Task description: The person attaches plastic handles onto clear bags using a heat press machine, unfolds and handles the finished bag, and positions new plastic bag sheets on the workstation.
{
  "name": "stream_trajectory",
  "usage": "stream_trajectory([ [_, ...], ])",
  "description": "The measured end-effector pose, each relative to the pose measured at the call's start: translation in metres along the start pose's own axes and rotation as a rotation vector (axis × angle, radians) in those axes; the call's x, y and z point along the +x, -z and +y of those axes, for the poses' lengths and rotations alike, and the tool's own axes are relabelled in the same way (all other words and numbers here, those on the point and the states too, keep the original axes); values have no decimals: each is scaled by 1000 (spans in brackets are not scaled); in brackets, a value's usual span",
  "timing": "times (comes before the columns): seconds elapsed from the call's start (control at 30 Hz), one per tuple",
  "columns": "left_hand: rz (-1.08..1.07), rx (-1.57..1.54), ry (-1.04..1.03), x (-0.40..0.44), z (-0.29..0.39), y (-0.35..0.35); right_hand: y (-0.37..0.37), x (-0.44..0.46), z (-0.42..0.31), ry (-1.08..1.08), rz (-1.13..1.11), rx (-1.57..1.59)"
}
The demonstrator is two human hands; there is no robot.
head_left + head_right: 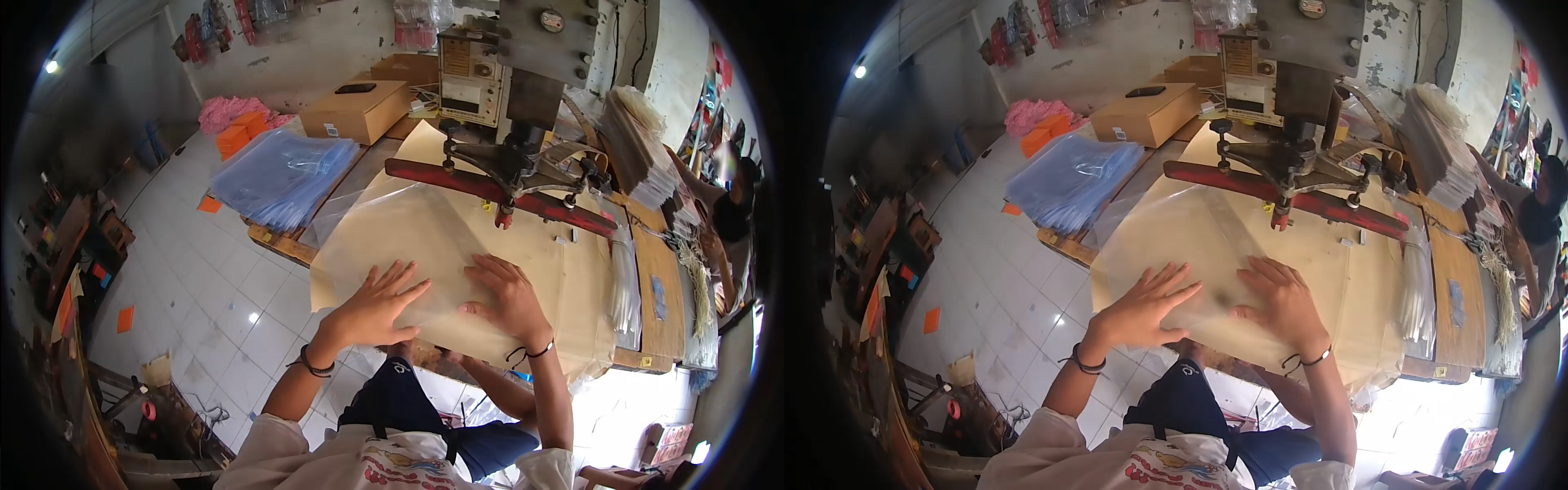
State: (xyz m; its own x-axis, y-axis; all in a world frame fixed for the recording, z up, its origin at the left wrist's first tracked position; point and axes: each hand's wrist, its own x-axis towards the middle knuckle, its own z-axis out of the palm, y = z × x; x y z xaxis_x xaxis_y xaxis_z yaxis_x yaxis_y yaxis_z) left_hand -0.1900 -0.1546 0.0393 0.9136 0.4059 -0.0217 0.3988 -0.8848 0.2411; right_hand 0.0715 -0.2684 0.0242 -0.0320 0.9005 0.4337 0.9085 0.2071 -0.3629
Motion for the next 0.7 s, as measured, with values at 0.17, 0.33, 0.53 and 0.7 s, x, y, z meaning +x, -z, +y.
stream_trajectory([
  [0.17,37,-76,18,11,-24,9,2,1,5,-7,55,57],
  [0.33,109,-88,0,24,-56,6,2,3,4,37,88,100],
  [0.53,148,-120,-57,35,-67,5,2,12,11,41,-18,93],
  [0.7,185,-205,-35,44,-69,10,16,31,12,42,-240,2],
])
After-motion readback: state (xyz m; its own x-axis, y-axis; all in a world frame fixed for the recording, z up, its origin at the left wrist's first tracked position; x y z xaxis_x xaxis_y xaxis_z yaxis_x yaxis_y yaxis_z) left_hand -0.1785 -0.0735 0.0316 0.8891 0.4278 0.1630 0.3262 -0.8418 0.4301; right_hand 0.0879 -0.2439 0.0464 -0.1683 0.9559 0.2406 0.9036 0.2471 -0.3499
